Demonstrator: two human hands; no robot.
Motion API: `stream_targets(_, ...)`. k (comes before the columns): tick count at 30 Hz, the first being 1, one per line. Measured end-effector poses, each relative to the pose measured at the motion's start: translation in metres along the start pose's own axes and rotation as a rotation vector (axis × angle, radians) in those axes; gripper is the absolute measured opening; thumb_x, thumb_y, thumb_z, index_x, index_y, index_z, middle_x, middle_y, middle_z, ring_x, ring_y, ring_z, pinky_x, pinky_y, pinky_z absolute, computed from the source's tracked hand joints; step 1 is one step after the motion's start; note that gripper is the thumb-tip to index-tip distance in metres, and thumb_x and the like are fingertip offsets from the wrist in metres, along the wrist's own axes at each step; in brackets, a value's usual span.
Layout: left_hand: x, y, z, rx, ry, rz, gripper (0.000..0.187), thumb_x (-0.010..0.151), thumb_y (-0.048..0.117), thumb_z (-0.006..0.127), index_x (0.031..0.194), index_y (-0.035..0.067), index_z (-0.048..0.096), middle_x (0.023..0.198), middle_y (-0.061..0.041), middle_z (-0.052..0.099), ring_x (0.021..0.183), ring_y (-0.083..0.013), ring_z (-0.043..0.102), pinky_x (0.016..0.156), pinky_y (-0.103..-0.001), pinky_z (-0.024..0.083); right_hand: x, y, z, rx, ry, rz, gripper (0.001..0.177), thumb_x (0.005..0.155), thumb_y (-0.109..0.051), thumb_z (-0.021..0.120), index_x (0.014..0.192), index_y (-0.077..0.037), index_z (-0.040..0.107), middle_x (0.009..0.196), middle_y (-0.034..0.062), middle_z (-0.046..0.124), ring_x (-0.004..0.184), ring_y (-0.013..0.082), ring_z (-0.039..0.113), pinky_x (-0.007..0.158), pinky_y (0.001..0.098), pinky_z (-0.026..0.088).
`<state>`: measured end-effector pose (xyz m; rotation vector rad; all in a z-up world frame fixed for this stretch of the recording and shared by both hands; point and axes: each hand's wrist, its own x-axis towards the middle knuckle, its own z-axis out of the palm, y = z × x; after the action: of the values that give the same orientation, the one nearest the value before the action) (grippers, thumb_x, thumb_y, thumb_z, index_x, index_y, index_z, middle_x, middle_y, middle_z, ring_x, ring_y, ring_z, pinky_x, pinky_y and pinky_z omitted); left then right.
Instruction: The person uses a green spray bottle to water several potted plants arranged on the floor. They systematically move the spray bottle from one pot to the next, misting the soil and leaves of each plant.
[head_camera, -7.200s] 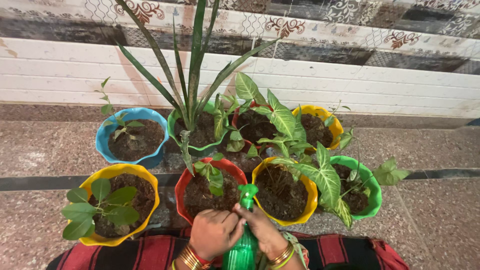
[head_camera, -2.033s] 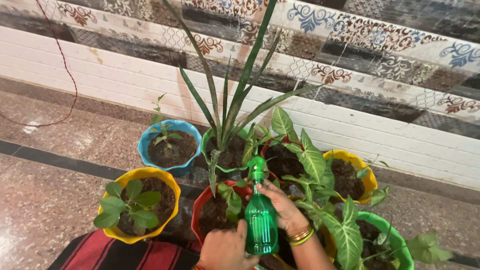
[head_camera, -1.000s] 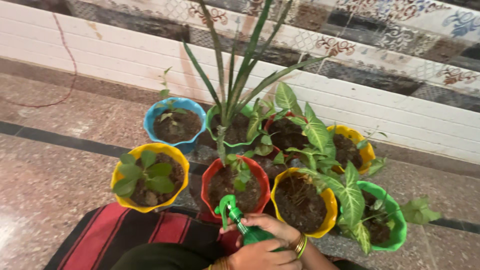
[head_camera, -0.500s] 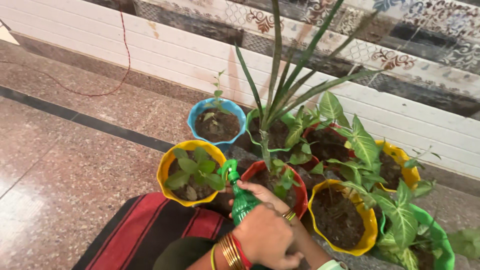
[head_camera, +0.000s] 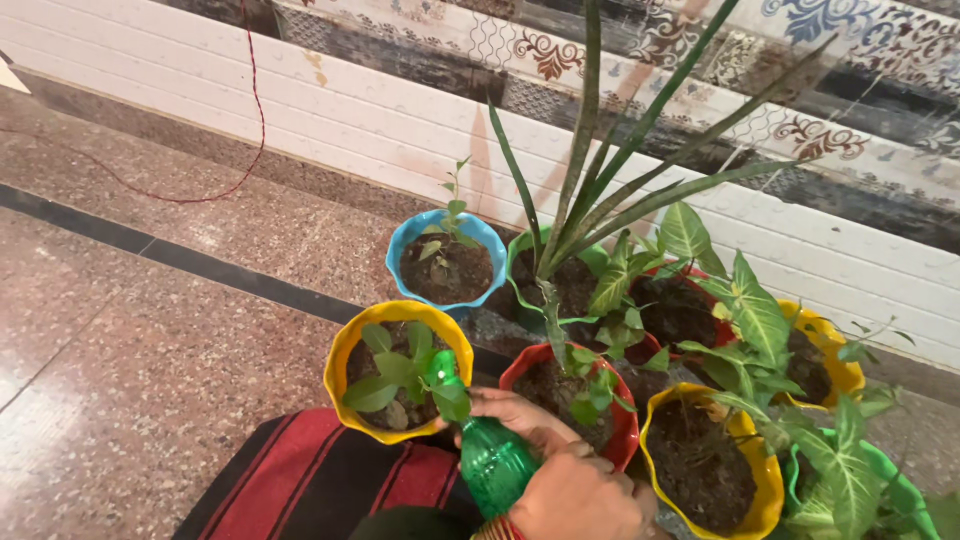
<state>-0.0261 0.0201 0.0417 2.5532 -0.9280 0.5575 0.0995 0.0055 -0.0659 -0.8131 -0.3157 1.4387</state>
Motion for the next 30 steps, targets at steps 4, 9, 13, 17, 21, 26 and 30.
stream_targets(4,0.003,-0.002,0.003,0.015,0.122,-0.083,0.018,0.086,0.023,0.063,0.083,0.007,0.071,0.072,-0.007,0.07,0.069,-0.0213,0.07,0.076,-0.043,0.051,-0.003,-0.031,0.009,-0.055,0.336,-0.035,0.042,0.093,-0.028,0.065,0.13,-0.008,0.06,0.108,0.0058,0.072,0.083,0.0186,0.073,0.07,0.0391,0.063)
stream_targets(9,0.012,-0.008,0.001,0.031,0.278,-0.131,0.028,0.087,0.033,0.072,0.082,0.006,0.067,0.069,-0.009,0.067,0.072,-0.026,0.07,0.082,-0.041,0.052,0.013,-0.068,0.008,-0.035,0.557,-0.288,0.034,0.091,-0.029,0.066,0.116,-0.008,0.065,0.103,0.0039,0.077,0.081,0.0176,0.074,0.07,0.0362,0.062)
stream_targets(13,0.015,-0.018,-0.005,0.037,0.284,-0.241,0.031,0.085,0.036,0.077,0.079,0.008,0.064,0.067,-0.008,0.065,0.067,-0.0262,0.067,0.077,-0.043,0.05,0.042,-0.08,-0.005,0.076,0.439,-0.234,0.031,0.096,-0.031,0.068,0.11,-0.004,0.071,0.082,0.0081,0.071,0.067,0.0195,0.07,0.063,0.0358,0.06)
stream_targets(17,0.017,-0.027,-0.012,0.044,0.367,-0.278,0.03,0.084,0.035,0.077,0.077,0.01,0.062,0.065,-0.007,0.062,0.064,-0.026,0.065,0.071,-0.044,0.048,0.074,-0.082,-0.02,0.063,0.398,-0.258,0.029,0.097,-0.03,0.069,0.107,-0.003,0.069,0.081,0.0073,0.07,0.066,0.0184,0.07,0.061,0.0342,0.059)
stream_targets(21,0.018,-0.026,-0.021,0.023,0.376,-0.314,0.029,0.086,0.034,0.077,0.079,0.01,0.061,0.066,-0.006,0.061,0.065,-0.0258,0.064,0.072,-0.042,0.049,0.079,-0.074,-0.027,-0.018,0.378,-0.321,0.027,0.1,-0.028,0.07,0.104,-0.002,0.068,0.082,0.006,0.069,0.066,0.016,0.068,0.061,0.0316,0.058)
stream_targets(26,0.02,-0.019,-0.02,0.03,0.392,-0.233,0.03,0.084,0.033,0.077,0.075,0.01,0.059,0.065,-0.007,0.06,0.066,-0.0261,0.065,0.078,-0.04,0.053,0.046,-0.055,-0.017,-0.076,0.461,-0.279,0.026,0.097,-0.028,0.069,0.106,-0.004,0.07,0.08,0.0076,0.07,0.063,0.0152,0.067,0.058,0.0311,0.057)
stream_targets(30,0.013,-0.005,0.009,0.02,0.328,-0.069,0.028,0.085,0.029,0.076,0.072,0.01,0.059,0.061,-0.005,0.059,0.059,-0.0231,0.063,0.068,-0.038,0.051,0.006,-0.038,0.003,-0.011,0.411,-0.309,0.027,0.1,-0.024,0.07,0.117,-0.003,0.067,0.087,0.0084,0.07,0.07,0.0162,0.069,0.061,0.0321,0.059)
